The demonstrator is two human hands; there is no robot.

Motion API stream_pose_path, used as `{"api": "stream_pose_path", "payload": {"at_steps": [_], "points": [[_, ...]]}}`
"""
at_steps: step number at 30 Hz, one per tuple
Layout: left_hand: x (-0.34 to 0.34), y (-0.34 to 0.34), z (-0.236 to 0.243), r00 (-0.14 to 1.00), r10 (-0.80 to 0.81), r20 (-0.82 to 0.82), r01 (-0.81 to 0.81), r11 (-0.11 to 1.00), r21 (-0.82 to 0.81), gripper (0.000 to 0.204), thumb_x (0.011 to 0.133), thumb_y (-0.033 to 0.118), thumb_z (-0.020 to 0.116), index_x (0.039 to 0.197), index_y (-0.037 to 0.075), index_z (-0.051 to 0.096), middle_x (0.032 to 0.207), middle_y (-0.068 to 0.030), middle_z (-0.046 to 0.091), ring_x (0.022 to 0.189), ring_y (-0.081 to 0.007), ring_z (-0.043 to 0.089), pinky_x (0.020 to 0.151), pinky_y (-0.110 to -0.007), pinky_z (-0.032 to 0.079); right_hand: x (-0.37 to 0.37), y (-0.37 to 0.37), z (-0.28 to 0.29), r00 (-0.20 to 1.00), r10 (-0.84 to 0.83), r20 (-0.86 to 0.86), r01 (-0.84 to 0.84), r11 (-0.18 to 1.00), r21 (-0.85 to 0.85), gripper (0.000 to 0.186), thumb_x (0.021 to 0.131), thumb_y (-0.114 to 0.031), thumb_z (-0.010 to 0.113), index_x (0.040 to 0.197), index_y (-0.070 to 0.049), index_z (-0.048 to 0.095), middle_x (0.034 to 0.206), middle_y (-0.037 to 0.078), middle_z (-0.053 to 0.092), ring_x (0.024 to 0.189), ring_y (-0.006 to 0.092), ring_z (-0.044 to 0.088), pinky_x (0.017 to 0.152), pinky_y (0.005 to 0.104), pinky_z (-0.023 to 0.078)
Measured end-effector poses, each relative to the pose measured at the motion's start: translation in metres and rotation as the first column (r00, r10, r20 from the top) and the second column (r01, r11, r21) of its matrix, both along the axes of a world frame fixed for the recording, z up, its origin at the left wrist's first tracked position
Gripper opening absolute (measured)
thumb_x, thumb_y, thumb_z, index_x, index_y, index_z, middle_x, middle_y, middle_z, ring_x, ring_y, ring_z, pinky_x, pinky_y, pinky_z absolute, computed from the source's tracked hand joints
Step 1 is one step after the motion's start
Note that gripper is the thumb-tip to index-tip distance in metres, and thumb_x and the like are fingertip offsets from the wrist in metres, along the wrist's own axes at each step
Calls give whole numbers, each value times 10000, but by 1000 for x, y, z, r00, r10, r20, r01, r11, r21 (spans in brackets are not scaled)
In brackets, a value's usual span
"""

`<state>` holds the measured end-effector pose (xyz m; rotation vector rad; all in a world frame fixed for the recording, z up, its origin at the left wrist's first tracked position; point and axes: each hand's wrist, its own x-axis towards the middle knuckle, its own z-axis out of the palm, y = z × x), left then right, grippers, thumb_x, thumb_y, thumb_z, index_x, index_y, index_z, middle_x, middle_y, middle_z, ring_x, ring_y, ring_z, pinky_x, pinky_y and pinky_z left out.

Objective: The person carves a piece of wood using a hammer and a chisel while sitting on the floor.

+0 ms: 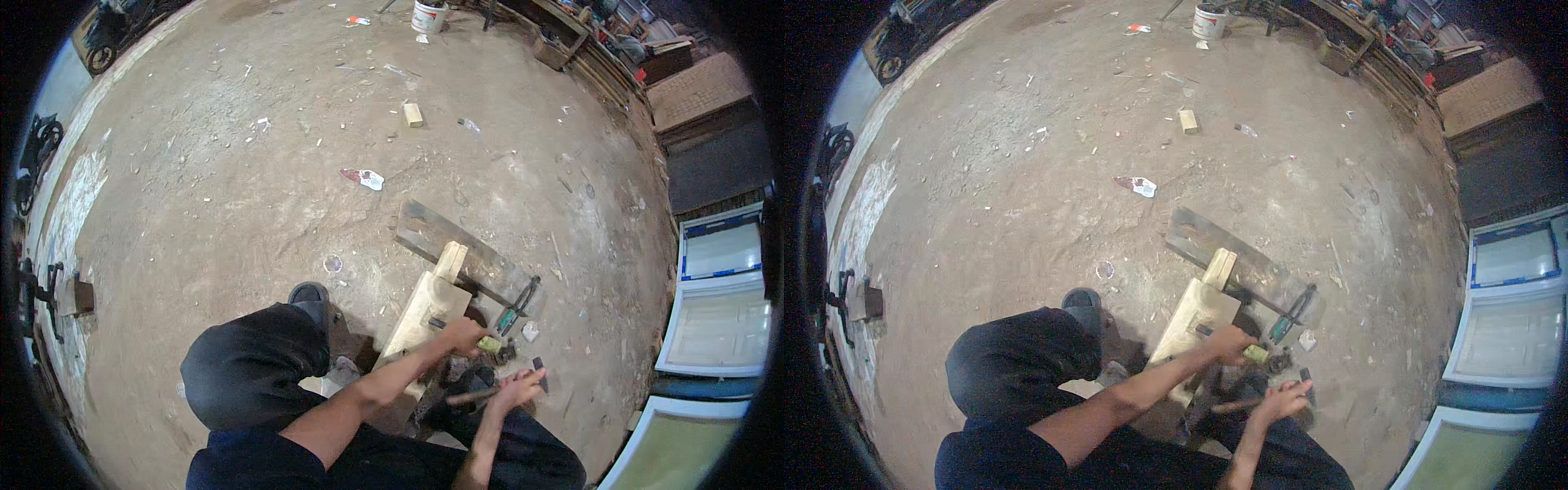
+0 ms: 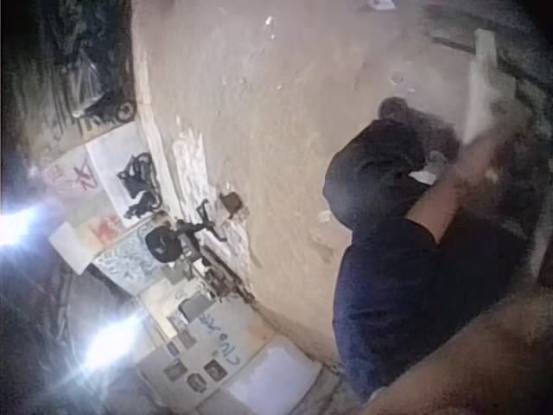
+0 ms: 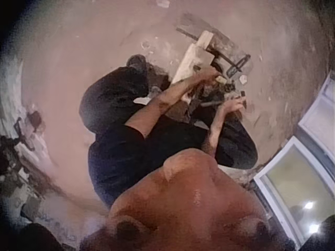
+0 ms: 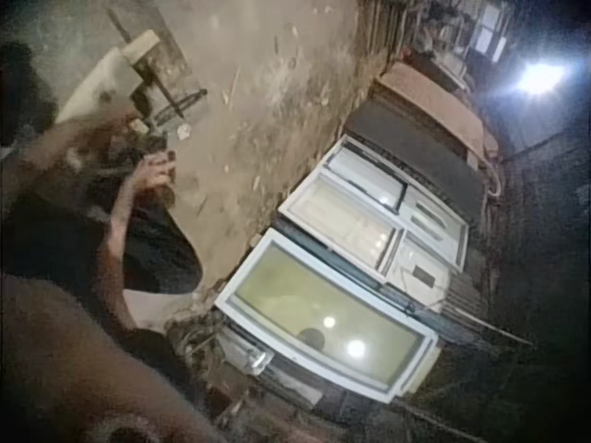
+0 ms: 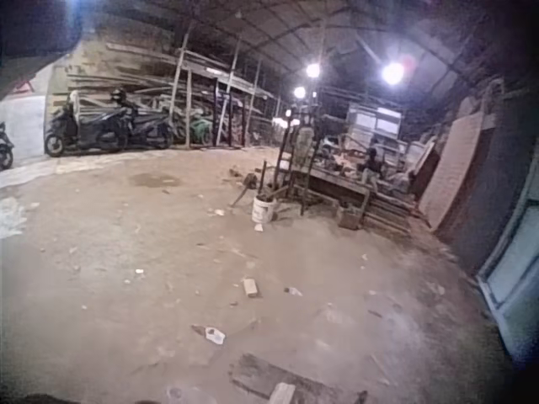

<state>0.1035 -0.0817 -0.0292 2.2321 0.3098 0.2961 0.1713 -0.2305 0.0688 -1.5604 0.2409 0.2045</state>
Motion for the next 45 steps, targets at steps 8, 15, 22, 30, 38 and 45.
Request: {"api": "stream_pose_path", "payload": {"at_steps": [8,15,22,30,38,45], "points": [[1,1,7,989,4,-146,-1,1000,24,397,615,343,704,981,196,656,778,-120,675,743,-339,657,653,-478,512,-19,3,-5,899,339,-277,-379,919,-108,289,988,-407,465,931,-147,351,560,-26,350,372,72,321,328,238,241],[1,0,13,998,12,-69,-11,1000,14,364,629,358,713,936,174,651,791,-125,677,765,-344,658,653,-472,515,12,-21,9,893,444,70,-392,845,-364,393,988,-390,476,742,-105,364,577,-20,368,399,73,321,354,240,255],[-2,-1,6,999,4,-49,-2,999,45,370,634,357,702,936,147,668,715,-152,659,689,-364,646,612,-478,514,-8,5,15,953,281,-111,-300,924,-237,423,981,-451,446,710,-133,384,553,-32,355,391,83,325,341,248,240],[-2,-1,-3,993,-21,-116,24,999,26,436,636,366,714,1018,170,640,789,-145,672,754,-356,653,651,-478,517,-3,-5,-21,910,295,-291,-369,896,-247,367,973,-436,465,790,-125,402,542,-27,366,384,78,348,328,247,250],[-1,0,-14,990,-51,-130,59,996,61,515,641,372,718,1118,193,642,791,-142,675,742,-348,656,650,-471,519,-20,9,14,885,353,-303,-418,889,-186,352,965,-443,494,851,-134,372,560,-20,376,383,75,319,334,239,246],[4,-4,-1,999,39,-20,-38,996,79,329,618,347,734,862,149,637,736,-112,670,700,-330,655,606,-464,512,-4,-5,-10,876,411,-251,-477,814,-332,405,960,-428,509,714,-128,394,527,-28,361,398,80,351,338,245,272]]}}
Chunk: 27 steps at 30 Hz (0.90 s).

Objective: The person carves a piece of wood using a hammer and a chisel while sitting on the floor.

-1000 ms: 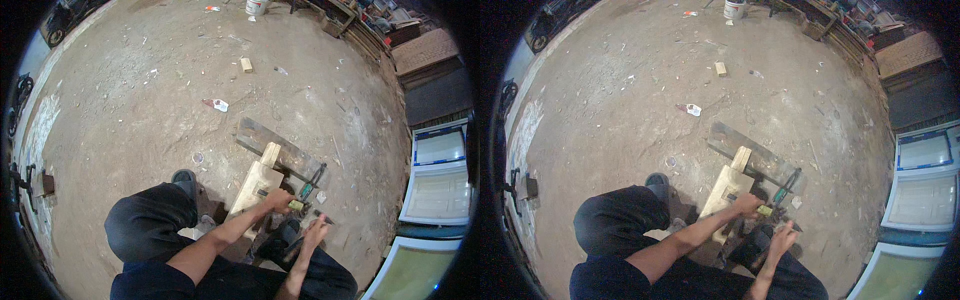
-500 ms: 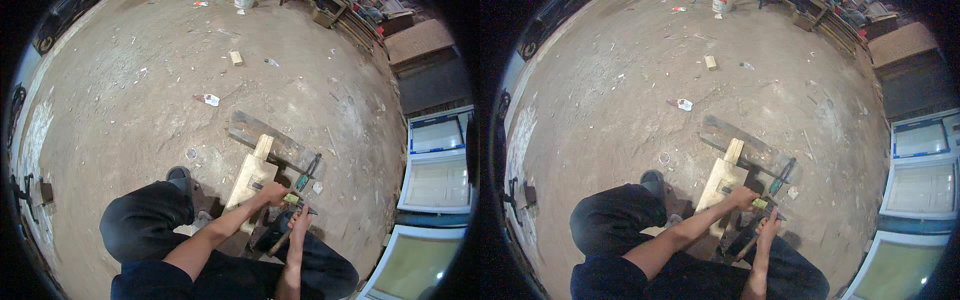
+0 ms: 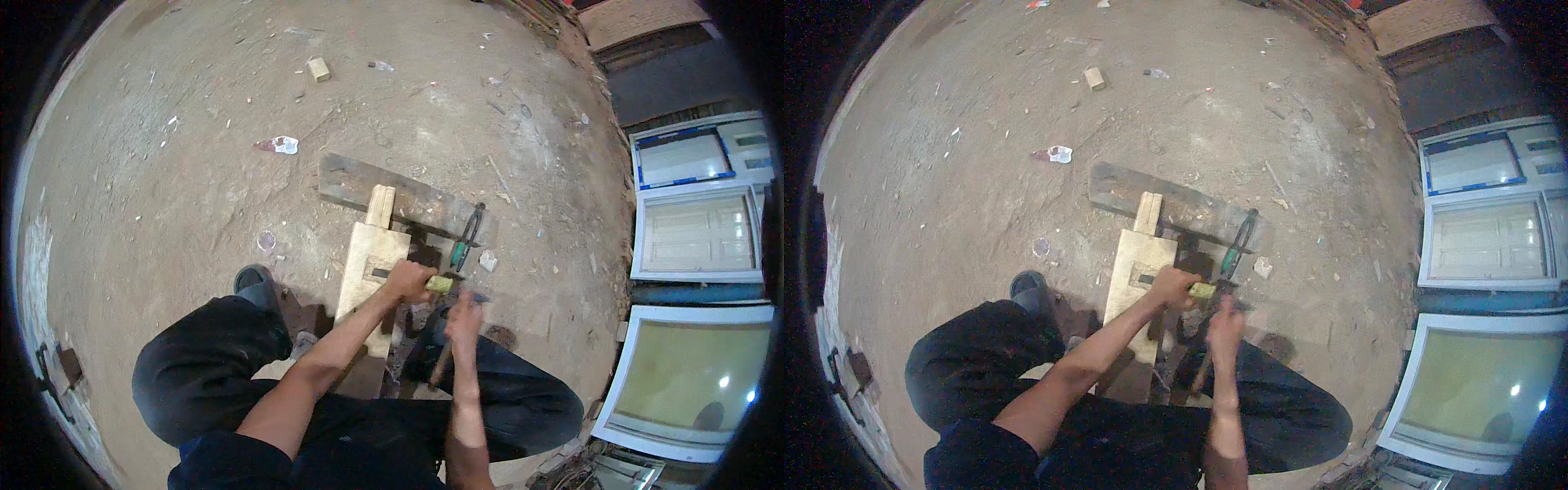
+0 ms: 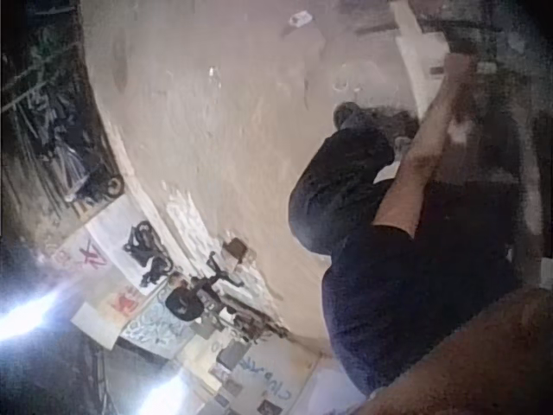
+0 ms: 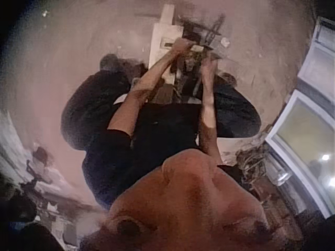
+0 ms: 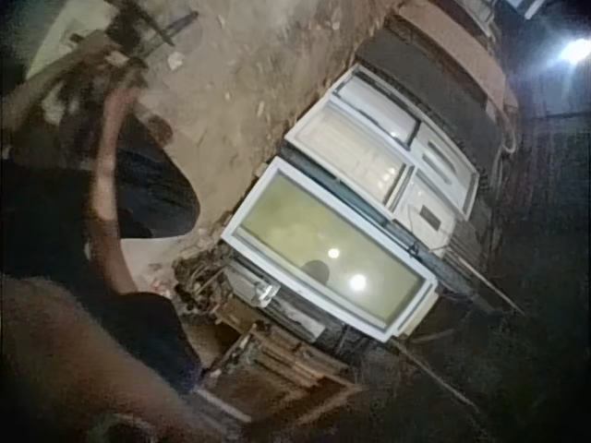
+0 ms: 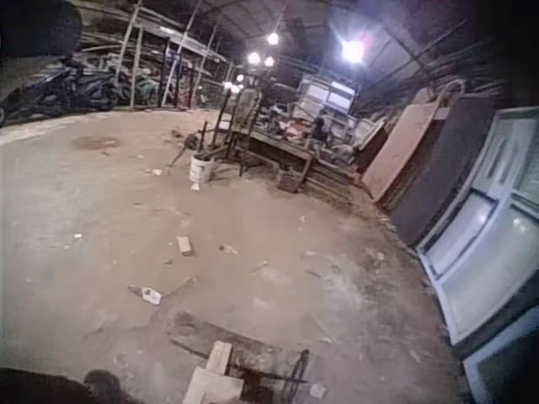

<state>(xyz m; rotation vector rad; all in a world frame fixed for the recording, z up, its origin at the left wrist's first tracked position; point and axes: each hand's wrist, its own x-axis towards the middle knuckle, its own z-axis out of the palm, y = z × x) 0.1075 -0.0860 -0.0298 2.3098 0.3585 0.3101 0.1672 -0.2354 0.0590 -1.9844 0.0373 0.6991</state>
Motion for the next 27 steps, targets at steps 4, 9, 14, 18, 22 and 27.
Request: {"api": "stream_pose_path", "payload": {"at_steps": [4,9,14,18,22,27], "points": [[-5,0,-5,1000,-7,-20,7,1000,11,304,615,342,719,834,152,629,714,-112,658,688,-329,651,595,-460,507,1,0,26,953,-299,-55,300,896,327,398,952,-425,531,737,-120,390,530,-25,355,391,84,338,343,250,253],[-1,-1,-8,993,93,78,-92,996,-7,286,627,345,706,797,137,606,671,-102,643,676,-321,651,575,-457,497,-17,11,12,973,-142,-180,161,983,94,432,954,-459,505,730,-113,377,536,-28,344,385,80,310,343,250,228],[-1,0,-21,990,99,98,-101,995,12,318,633,385,718,795,134,611,660,-103,642,649,-328,647,556,-462,490,-25,12,13,969,-125,-214,170,964,206,432,951,-462,510,733,-121,358,544,-27,353,381,77,314,334,250,229],[0,-1,-12,998,57,35,-58,998,20,309,632,376,711,790,130,610,651,-115,637,637,-347,640,557,-466,490,-24,10,12,964,-162,-209,195,969,150,391,951,-461,510,804,-128,368,554,-30,358,381,72,313,333,242,226],[-1,4,-11,996,77,33,-77,997,-10,290,632,352,701,792,125,613,658,-128,637,650,-358,639,568,-478,491,-2,7,16,961,-94,-261,134,981,141,363,951,-463,512,856,-134,394,561,-32,368,380,73,319,332,242,233],[5,-3,2,997,78,23,-78,997,-16,261,625,310,701,784,123,611,683,-128,646,679,-352,645,590,-485,496,6,-6,-6,997,-74,-17,74,997,3,355,964,-448,498,803,-143,413,566,-37,368,398,58,321,349,233,247]]}}
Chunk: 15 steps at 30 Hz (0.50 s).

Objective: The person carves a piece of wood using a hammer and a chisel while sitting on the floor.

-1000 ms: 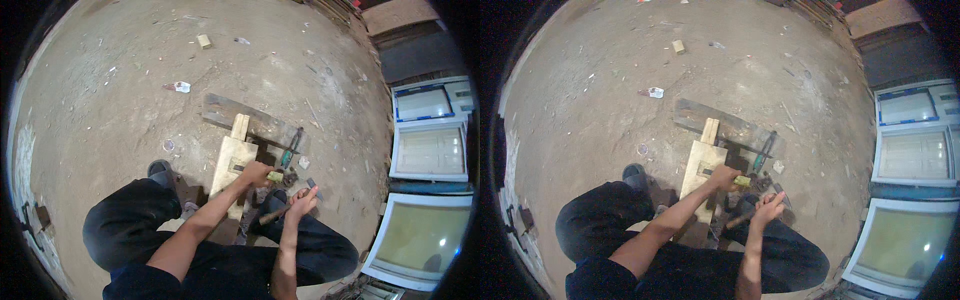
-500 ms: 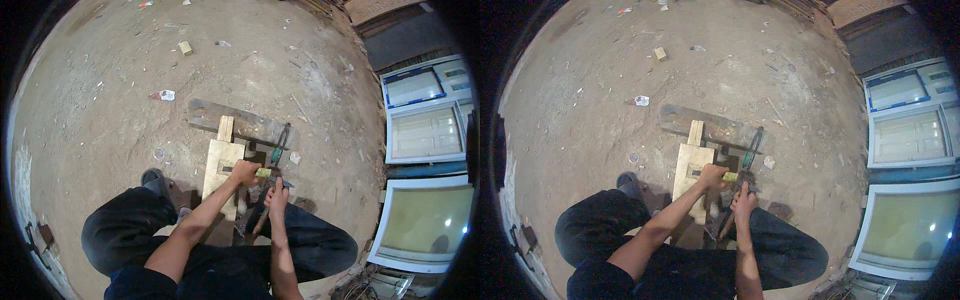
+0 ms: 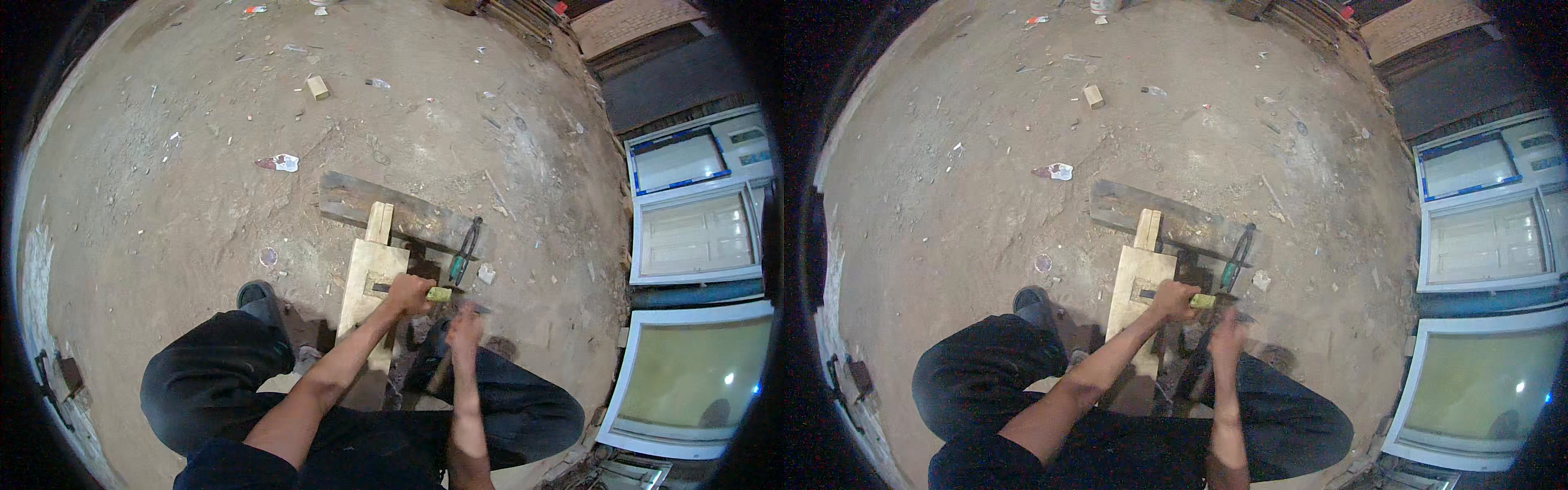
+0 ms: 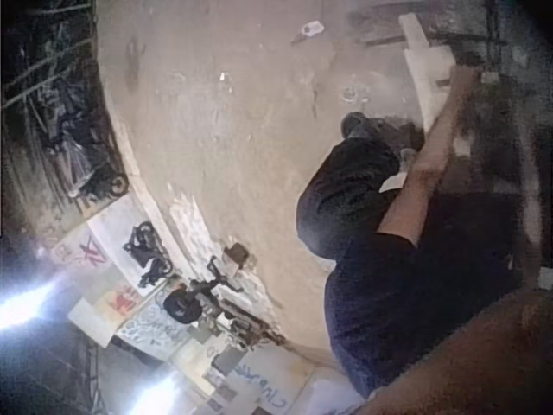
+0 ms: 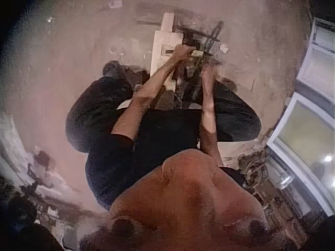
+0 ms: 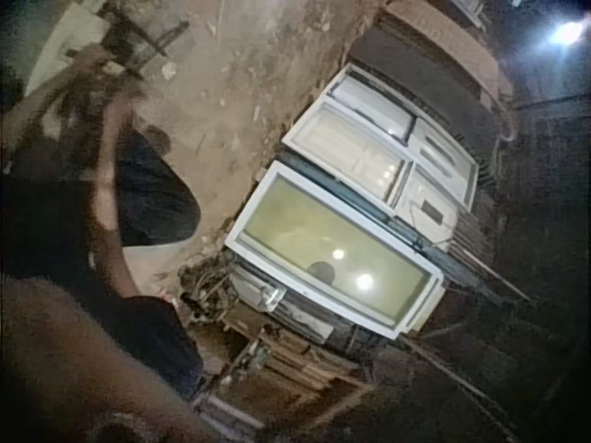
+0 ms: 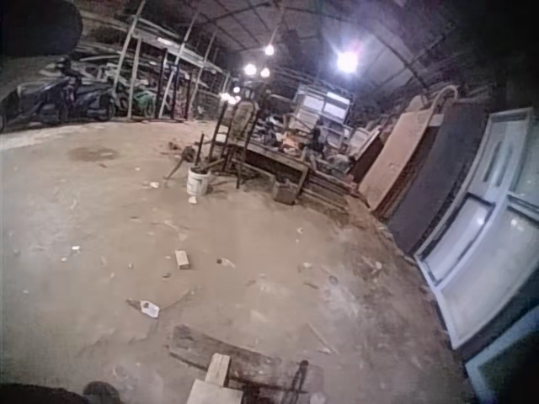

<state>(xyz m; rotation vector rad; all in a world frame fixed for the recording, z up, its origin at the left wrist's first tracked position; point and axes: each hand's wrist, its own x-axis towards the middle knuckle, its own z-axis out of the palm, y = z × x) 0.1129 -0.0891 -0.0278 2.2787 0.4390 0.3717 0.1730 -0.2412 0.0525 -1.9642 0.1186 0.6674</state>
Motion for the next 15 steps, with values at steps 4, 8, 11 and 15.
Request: {"api": "stream_pose_path", "payload": {"at_steps": [4,8,11,15], "points": [[-8,9,-7,999,-9,-51,9,1000,5,303,604,322,716,824,134,627,703,-116,654,687,-339,651,591,-475,500,-6,10,35,980,-185,67,143,904,403,453,941,-489,523,748,-106,378,573,-20,400,409,78,370,346,250,275],[-4,3,-20,1000,15,-14,-15,1000,21,372,570,348,743,866,153,632,712,-88,657,684,-326,654,578,-460,499,-21,19,26,994,51,-98,-40,993,111,371,973,-424,487,799,-118,370,570,-25,375,398,66,335,348,236,256],[-6,5,-14,1000,21,-16,-21,1000,18,367,577,360,746,859,156,630,696,-87,654,670,-326,653,568,-462,497,-19,20,22,995,11,-100,0,995,105,377,970,-436,489,810,-114,373,564,-22,373,389,71,331,343,240,254],[-5,4,-12,999,16,-49,-15,1000,25,351,605,395,748,836,157,632,661,-94,644,648,-332,648,555,-470,489,-27,20,15,990,-56,-126,80,979,190,370,967,-436,495,817,-118,376,563,-21,372,386,76,326,340,248,252]]}}
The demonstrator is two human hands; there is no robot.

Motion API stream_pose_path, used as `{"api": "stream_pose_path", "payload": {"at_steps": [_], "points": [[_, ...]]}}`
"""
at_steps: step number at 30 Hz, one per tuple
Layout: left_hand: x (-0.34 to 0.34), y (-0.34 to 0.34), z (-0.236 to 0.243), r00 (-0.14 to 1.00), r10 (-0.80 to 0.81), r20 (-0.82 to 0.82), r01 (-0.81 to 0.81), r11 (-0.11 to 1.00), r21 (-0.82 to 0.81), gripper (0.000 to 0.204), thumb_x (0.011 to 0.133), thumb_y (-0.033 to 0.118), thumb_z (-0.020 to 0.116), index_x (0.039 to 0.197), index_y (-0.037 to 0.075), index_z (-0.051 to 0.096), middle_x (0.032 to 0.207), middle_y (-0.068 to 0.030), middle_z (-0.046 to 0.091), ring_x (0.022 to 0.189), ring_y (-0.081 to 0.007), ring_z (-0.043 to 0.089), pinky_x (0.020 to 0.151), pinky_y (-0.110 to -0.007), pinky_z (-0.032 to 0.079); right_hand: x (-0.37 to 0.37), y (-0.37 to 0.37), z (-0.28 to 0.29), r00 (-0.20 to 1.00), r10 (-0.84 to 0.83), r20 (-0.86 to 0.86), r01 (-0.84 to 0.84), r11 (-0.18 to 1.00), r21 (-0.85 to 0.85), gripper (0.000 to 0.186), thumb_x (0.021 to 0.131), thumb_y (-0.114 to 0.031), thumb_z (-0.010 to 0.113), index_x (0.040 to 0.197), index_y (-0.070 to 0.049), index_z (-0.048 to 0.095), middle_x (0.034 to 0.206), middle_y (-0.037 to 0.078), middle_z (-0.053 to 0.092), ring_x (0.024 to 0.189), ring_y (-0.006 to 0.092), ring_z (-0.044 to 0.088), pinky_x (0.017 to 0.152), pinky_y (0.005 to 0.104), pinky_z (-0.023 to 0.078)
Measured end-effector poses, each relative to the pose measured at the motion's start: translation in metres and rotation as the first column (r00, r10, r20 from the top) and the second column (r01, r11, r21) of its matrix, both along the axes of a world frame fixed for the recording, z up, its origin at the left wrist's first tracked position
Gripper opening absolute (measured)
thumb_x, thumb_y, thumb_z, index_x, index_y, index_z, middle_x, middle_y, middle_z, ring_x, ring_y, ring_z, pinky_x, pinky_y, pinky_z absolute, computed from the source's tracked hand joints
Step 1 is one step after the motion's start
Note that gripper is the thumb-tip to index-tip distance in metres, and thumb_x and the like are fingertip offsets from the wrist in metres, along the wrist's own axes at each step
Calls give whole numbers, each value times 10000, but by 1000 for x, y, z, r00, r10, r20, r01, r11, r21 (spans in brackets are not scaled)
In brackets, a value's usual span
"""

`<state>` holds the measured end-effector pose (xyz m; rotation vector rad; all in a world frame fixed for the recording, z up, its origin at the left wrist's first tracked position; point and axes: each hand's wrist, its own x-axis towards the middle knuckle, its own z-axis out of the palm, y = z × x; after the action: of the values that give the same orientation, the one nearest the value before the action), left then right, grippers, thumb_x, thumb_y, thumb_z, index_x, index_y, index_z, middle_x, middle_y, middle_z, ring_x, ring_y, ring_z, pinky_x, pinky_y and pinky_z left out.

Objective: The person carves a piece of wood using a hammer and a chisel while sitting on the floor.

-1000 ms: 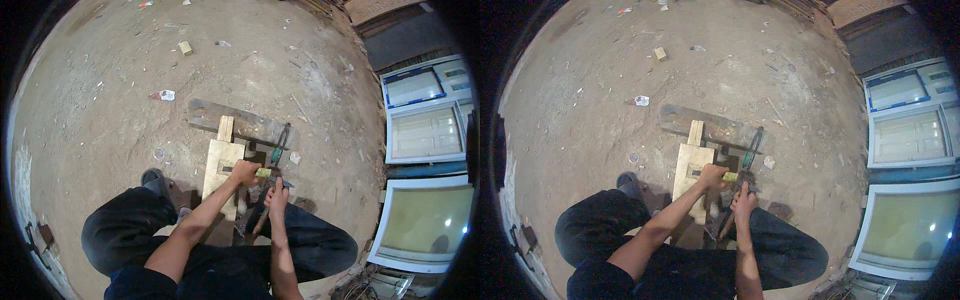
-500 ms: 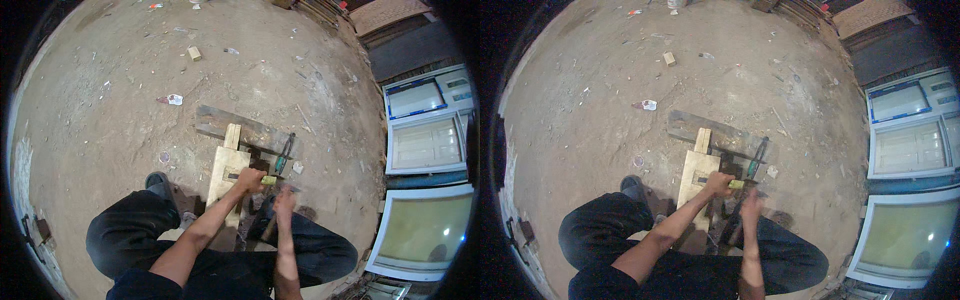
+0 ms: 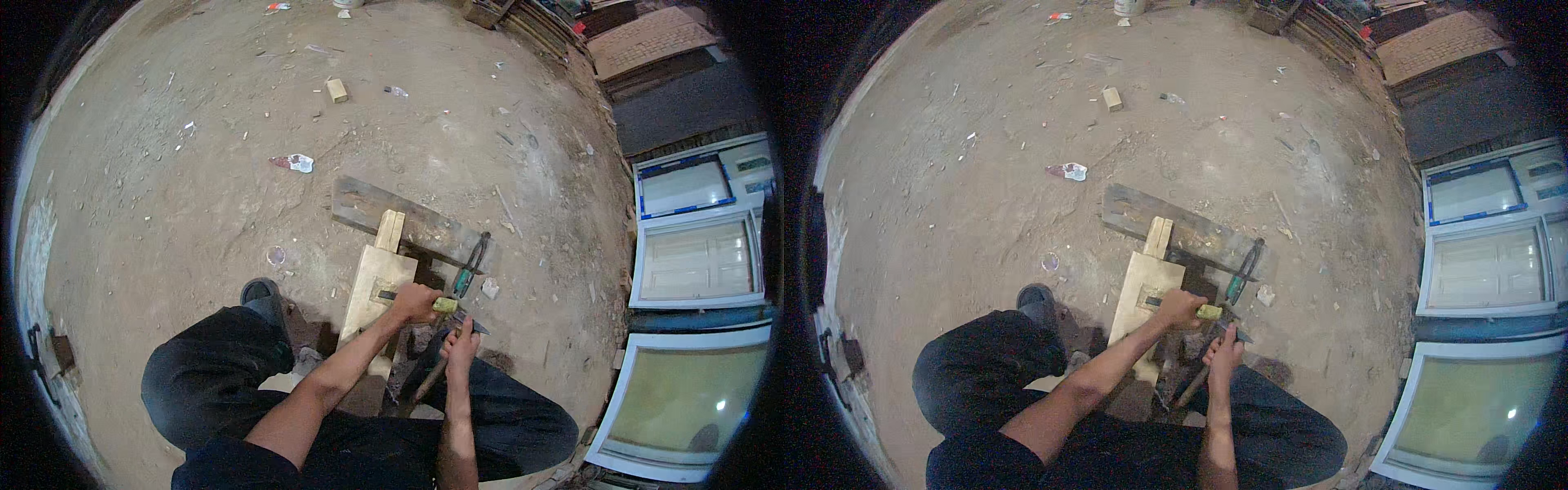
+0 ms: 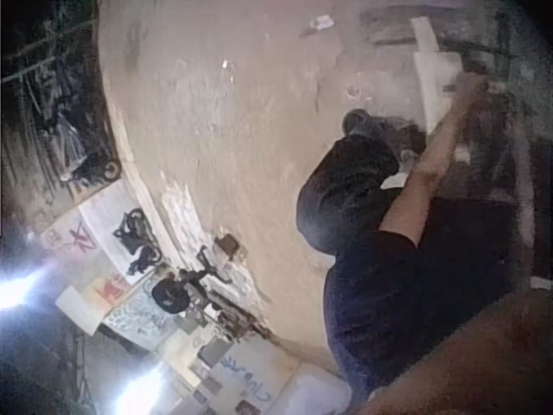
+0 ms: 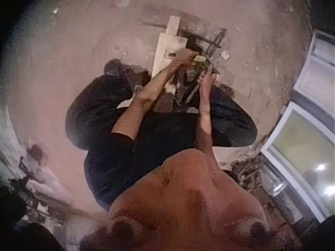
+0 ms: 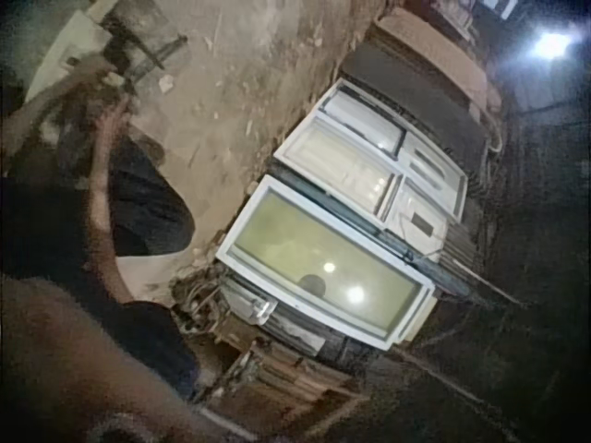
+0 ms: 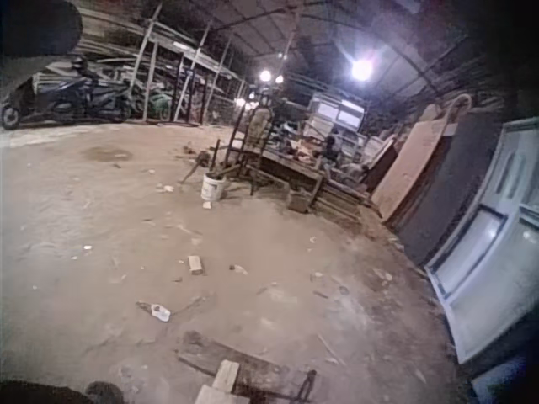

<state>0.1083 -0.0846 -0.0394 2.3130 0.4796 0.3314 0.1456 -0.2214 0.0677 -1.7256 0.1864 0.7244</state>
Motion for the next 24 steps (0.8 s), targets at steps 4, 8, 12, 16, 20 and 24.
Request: {"api": "stream_pose_path", "payload": {"at_steps": [4,8,12,16,20,24], "points": [[-2,1,1,999,21,32,-21,1000,2,376,610,435,756,832,157,633,653,-95,642,639,-328,648,557,-468,489,18,-7,12,998,58,-35,-59,998,-21,391,960,-446,504,774,-123,384,542,-23,360,385,83,330,347,253,252],[-3,1,3,999,28,39,-28,1000,-2,396,609,462,758,843,165,640,670,-91,652,644,-317,653,558,-455,492,30,-10,21,951,-220,216,180,965,191,408,959,-421,519,710,-120,403,533,-24,362,389,75,338,352,249,256],[-1,0,-10,997,39,61,-37,999,-28,400,613,458,755,870,170,646,680,-87,657,668,-311,658,569,-451,494,17,-5,-3,954,-27,298,29,1000,0,370,963,-455,502,776,-153,396,555,-43,352,398,56,330,353,231,244],[0,1,-3,1000,-1,-16,1,1000,-29,403,605,434,750,898,172,663,692,-91,660,683,-317,656,587,-459,498,12,0,27,990,-52,130,40,994,99,368,954,-429,529,784,-138,381,556,-40,346,397,59,321,350,226,237],[-4,-1,9,1000,26,-5,-26,997,-67,324,617,357,695,876,164,669,708,-133,663,699,-350,656,621,-472,512,6,3,16,993,109,37,-105,991,-87,407,954,-448,515,754,-119,382,541,-31,343,392,63,319,343,228,241],[-4,1,10,998,45,42,-42,997,-59,281,611,302,672,847,150,667,697,-146,657,692,-361,651,618,-480,507,-1,4,4,1000,6,-10,-6,1000,-4,382,958,-423,517,779,-109,394,548,-25,358,381,71,329,334,239,240]]}}
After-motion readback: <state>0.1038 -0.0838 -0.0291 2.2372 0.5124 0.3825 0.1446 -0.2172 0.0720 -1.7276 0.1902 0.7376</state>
